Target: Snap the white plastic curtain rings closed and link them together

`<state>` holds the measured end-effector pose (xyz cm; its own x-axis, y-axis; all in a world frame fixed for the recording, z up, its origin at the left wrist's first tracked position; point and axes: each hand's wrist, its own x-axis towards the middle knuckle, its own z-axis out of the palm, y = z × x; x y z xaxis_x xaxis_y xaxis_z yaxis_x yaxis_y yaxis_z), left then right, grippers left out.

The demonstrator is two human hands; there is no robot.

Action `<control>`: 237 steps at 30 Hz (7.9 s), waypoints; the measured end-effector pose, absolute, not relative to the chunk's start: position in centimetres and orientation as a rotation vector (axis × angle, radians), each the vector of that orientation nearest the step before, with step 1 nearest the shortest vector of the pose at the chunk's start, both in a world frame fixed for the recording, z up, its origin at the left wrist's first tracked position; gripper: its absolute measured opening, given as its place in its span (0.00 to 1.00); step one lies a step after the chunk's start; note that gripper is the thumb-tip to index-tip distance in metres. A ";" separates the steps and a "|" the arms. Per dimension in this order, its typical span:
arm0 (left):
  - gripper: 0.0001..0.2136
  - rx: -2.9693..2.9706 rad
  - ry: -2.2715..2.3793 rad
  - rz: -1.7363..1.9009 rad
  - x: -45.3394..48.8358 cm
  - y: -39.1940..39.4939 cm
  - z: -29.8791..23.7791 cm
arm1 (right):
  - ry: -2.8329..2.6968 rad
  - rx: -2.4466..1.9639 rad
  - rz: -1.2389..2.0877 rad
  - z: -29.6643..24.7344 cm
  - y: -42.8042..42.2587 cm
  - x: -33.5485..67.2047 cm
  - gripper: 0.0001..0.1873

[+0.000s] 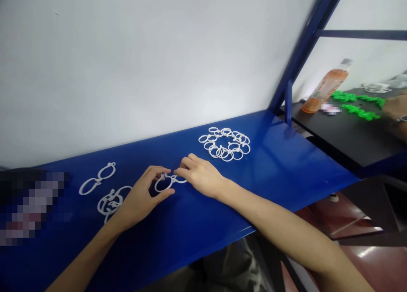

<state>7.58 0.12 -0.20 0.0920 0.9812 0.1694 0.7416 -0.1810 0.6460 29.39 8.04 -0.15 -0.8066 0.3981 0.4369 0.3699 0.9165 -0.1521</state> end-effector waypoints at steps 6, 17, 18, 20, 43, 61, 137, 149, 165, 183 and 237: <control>0.21 2.144 1.799 0.788 6.9 0.3 -1.0 | -2.451 -0.733 0.310 -0.3 7.9 29.4 0.13; 0.10 2.091 1.554 1.205 8.0 -0.1 -0.3 | -2.305 -0.376 0.855 -0.7 6.4 28.4 0.09; 0.11 2.075 1.531 1.224 8.0 -0.1 -0.3 | -2.312 -0.365 0.852 -0.7 6.3 28.4 0.09; 0.11 2.044 1.520 1.230 8.0 -0.2 -0.4 | -2.340 -0.330 0.823 -0.5 6.2 28.6 0.09; 0.14 1.700 1.653 0.887 8.1 -0.4 -0.3 | -2.583 -0.365 0.234 0.6 7.1 28.9 0.14; 0.15 2.397 1.958 0.678 6.7 1.5 -3.7 | -2.169 -1.565 -0.155 -0.4 15.5 35.2 0.09; 0.13 1.809 1.652 0.927 8.1 0.0 -1.0 | -2.615 -0.250 0.237 0.2 7.1 28.9 0.14; 0.27 1.938 2.754 0.340 -1.0 3.0 -1.6 | -2.026 -1.348 -0.093 0.0 16.5 36.1 0.06; 0.22 1.919 2.747 0.105 -2.5 2.1 -1.0 | -2.010 -1.475 -0.149 -0.4 16.8 36.4 0.09; 0.18 1.517 1.556 0.985 5.2 0.7 0.5 | -2.307 -0.650 0.551 -0.3 8.6 29.4 0.17; 0.11 2.744 1.649 0.769 7.5 -0.2 -0.6 | -2.351 -0.353 0.715 0.5 7.2 29.4 0.17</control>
<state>7.53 -0.20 -0.57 0.3926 0.7951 0.4623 0.8653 -0.4896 0.1073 29.40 7.19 0.47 -0.7545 0.4174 0.5065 0.0649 0.8154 -0.5753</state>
